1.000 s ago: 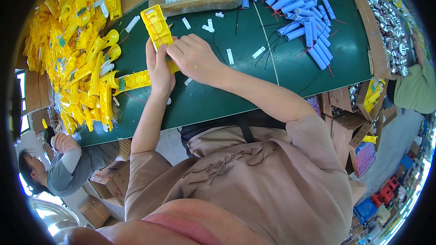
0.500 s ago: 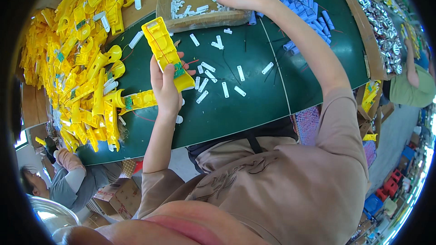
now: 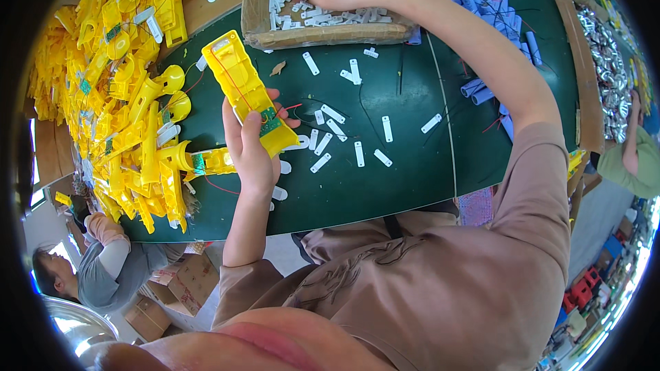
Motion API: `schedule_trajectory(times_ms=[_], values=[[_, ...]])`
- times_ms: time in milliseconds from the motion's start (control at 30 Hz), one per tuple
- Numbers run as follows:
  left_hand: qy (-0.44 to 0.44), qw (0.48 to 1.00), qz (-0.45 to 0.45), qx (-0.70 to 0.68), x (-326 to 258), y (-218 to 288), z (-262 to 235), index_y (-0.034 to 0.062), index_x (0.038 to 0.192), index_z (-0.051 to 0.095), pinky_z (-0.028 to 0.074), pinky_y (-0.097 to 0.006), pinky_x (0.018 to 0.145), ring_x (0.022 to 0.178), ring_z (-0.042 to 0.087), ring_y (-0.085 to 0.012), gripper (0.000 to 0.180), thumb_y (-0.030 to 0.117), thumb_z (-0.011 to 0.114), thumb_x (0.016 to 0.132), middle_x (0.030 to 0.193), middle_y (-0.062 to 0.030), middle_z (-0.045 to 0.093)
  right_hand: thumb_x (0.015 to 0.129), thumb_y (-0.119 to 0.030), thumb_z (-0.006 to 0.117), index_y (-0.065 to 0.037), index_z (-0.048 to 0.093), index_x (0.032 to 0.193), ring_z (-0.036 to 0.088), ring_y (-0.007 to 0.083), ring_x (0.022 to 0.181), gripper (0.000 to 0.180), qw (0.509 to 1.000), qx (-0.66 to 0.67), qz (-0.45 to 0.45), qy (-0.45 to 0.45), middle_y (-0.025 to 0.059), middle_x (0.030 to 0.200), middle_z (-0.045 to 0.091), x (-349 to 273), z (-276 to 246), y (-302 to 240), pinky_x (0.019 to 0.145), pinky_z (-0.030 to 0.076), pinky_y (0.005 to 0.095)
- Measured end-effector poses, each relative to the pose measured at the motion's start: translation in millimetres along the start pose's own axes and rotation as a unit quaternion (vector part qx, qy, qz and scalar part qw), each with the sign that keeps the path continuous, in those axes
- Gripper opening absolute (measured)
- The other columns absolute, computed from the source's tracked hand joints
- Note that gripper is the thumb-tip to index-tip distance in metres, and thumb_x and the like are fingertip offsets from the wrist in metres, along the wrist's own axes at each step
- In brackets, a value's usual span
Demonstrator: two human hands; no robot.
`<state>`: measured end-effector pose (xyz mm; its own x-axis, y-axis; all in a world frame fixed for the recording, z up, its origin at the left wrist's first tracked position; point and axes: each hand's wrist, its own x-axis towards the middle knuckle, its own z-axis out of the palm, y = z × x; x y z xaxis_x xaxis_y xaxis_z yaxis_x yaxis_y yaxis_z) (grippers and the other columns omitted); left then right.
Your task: Assembling components of a yellow electronic device by inserting a circuit board and battery into the plastic housing and securing parts.
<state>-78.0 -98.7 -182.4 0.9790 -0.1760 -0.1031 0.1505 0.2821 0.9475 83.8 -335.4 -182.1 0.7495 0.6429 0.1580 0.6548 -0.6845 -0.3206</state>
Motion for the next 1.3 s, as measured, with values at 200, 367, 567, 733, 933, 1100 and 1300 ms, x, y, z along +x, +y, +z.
schedule_trajectory(times_ms=[200, 367, 567, 733, 933, 1100, 1300], values=[[-0.005, 1.000, -0.002, 0.000, 2.0, -2.4, -2.9, 0.0046, 0.135, 0.025, 0.055, -0.036, 0.072, 0.082, 0.057, -0.0173, 0.045, 0.005, 0.035, 0.090, 0.110, -0.0159, 0.053, 0.077, -0.010, 0.057, 0.000, 0.058, 0.092, 0.060, 0.0355, 0.081, 0.018, 0.998, -0.047, -0.042, -0.016, 0.0209, 0.083, 0.059, 8.2, -15.0, -7.4, 0.071, 0.047, 0.0431], [0.004, 1.000, 0.009, 0.013, 1.8, -1.5, 0.7, 0.0061, 0.132, 0.030, 0.055, -0.037, 0.070, 0.082, 0.057, -0.0199, 0.042, 0.007, 0.037, 0.091, 0.107, -0.0161, 0.054, 0.084, -0.010, 0.048, 0.001, 0.056, 0.087, 0.062, 0.0323, 0.076, 0.014, 0.970, -0.217, -0.095, 0.046, 0.0180, 0.086, 0.060, 17.3, 1.9, 5.8, 0.065, 0.049, 0.0414], [-0.013, 0.999, 0.025, 0.033, 2.2, -2.9, 0.6, 0.0062, 0.134, 0.028, 0.054, -0.036, 0.070, 0.082, 0.057, -0.0189, 0.044, 0.005, 0.035, 0.091, 0.108, -0.0155, 0.054, 0.085, -0.007, 0.045, 0.002, 0.055, 0.084, 0.062, 0.0356, 0.074, 0.013, 0.989, -0.134, -0.042, 0.040, 0.0196, 0.086, 0.061, 15.3, 7.4, 7.1, 0.063, 0.050, 0.0410], [-0.040, 0.999, 0.034, 0.013, 0.6, -3.2, -4.1, 0.0051, 0.136, 0.024, 0.054, -0.031, 0.073, 0.083, 0.056, -0.0142, 0.047, 0.002, 0.037, 0.091, 0.119, -0.0146, 0.050, 0.084, -0.008, 0.053, 0.000, 0.055, 0.087, 0.060, 0.0310, 0.072, 0.008, 0.995, 0.003, 0.020, 0.101, 0.0177, 0.082, 0.060, -9.2, -29.4, -32.6, 0.063, 0.048, 0.0345], [-0.071, 0.993, 0.088, 0.045, -8.1, -0.9, 2.5, 0.0045, 0.137, 0.022, 0.053, -0.029, 0.075, 0.088, 0.056, -0.0142, 0.050, -0.001, 0.038, 0.090, 0.114, -0.0139, 0.051, 0.086, -0.006, 0.061, -0.002, 0.055, 0.087, 0.053, 0.0091, 0.069, 0.007, 0.881, 0.418, 0.130, 0.181, 0.0028, 0.079, 0.056, -38.8, -35.6, -110.1, 0.063, 0.044, 0.0213], [-0.101, 0.977, 0.145, 0.116, -7.2, -7.2, 0.0, 0.0026, 0.136, 0.024, 0.054, -0.033, 0.075, 0.088, 0.056, -0.0160, 0.047, 0.004, 0.039, 0.091, 0.113, -0.0164, 0.052, 0.086, -0.006, 0.062, -0.002, 0.053, 0.088, 0.051, 0.0061, 0.069, 0.010, 0.893, 0.377, 0.137, 0.207, 0.0017, 0.079, 0.055, -41.9, -33.4, -148.9, 0.061, 0.043, 0.0198], [-0.114, 0.966, 0.150, 0.176, -9.1, -3.8, 1.3, 0.0032, 0.137, 0.025, 0.052, -0.030, 0.075, 0.087, 0.056, -0.0153, 0.049, 0.001, 0.037, 0.090, 0.113, -0.0145, 0.053, 0.085, -0.004, 0.063, -0.003, 0.052, 0.088, 0.052, 0.0070, 0.069, 0.011, 0.876, 0.384, 0.168, 0.241, 0.0023, 0.076, 0.054, -40.1, -25.4, -140.3, 0.059, 0.043, 0.0204]])
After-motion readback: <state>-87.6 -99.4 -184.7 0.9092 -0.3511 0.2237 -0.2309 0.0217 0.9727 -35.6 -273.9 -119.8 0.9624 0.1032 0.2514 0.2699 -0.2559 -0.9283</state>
